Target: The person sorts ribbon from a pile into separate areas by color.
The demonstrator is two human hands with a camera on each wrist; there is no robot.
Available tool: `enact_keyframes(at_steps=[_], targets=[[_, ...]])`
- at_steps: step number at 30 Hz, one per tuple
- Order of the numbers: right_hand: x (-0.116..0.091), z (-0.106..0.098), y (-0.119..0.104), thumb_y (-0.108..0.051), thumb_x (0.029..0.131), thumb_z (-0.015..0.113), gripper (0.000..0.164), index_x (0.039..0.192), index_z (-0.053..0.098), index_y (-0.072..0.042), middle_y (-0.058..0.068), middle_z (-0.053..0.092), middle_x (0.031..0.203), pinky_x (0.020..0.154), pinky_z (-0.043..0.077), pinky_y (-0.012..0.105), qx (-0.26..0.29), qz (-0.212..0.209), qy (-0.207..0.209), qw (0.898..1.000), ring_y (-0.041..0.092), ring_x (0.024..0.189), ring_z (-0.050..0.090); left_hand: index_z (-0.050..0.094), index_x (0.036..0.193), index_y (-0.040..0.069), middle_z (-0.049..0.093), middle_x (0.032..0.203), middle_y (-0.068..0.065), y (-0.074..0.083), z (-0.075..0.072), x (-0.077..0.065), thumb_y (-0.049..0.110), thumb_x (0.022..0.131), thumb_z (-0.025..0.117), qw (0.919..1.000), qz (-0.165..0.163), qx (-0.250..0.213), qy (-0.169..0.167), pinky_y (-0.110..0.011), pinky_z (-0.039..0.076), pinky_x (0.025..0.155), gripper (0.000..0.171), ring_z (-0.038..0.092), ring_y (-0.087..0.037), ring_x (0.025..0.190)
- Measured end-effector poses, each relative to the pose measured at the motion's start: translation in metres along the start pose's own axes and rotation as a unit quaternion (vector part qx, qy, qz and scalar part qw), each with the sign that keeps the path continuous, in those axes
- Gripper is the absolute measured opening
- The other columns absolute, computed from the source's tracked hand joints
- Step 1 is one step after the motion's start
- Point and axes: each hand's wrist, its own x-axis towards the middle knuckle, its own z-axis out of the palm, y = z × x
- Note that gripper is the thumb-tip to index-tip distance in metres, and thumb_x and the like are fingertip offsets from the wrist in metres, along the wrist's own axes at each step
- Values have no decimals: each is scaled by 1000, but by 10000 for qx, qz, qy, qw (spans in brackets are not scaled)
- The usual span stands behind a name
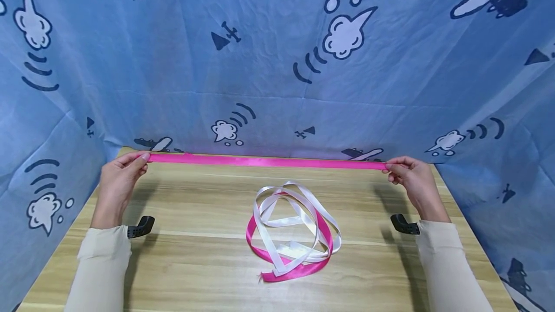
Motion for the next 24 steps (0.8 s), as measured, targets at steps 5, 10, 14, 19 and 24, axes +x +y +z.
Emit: enact_keyframes(at_steps=[5, 10, 14, 19, 24], targets=[[6, -2, 4, -9, 105, 62, 12, 110, 65, 1, -7, 76, 79, 59, 55, 21, -356, 153, 56, 9992, 9, 63, 67, 80, 88, 19, 74, 78, 10, -5, 4, 9, 11, 97, 75, 10000, -16, 54, -37, -13, 55, 64, 12, 64, -2, 68], [13, -3, 8, -10, 107, 57, 17, 117, 63, 4, -10, 74, 79, 63, 57, 21, -734, 331, 122, 9967, 8, 66, 69, 79, 87, 20, 74, 76, 10, -11, 8, 17, 10, 97, 75, 9999, -110, -26, 9, -13, 55, 63, 14, 64, -2, 67], [18, -4, 11, -10, 108, 56, 21, 120, 62, 5, -10, 74, 79, 64, 58, 21, -821, 439, 160, 9955, 8, 66, 70, 79, 85, 20, 73, 75, 10, -15, 8, 23, 10, 97, 74, 9997, -202, 12, 110, -13, 54, 62, 17, 63, -1, 67], [23, -4, 15, -11, 109, 52, 31, 130, 57, 12, -12, 74, 79, 66, 59, 23, -1068, 494, 157, 9929, 5, 66, 69, 78, 81, 25, 71, 71, 13, -20, 8, 29, 11, 98, 74, 9985, -288, 438, 142, -13, 53, 62, 22, 62, 0, 65], [27, -2, 17, -12, 110, 49, 34, 134, 55, 13, -15, 73, 77, 67, 60, 24, -1381, 572, 231, 9885, 3, 66, 69, 75, 85, 30, 69, 71, 21, -25, 10, 34, 20, 99, 74, 9889, -230, 1466, 117, -13, 52, 66, 17, 62, 2, 69]])
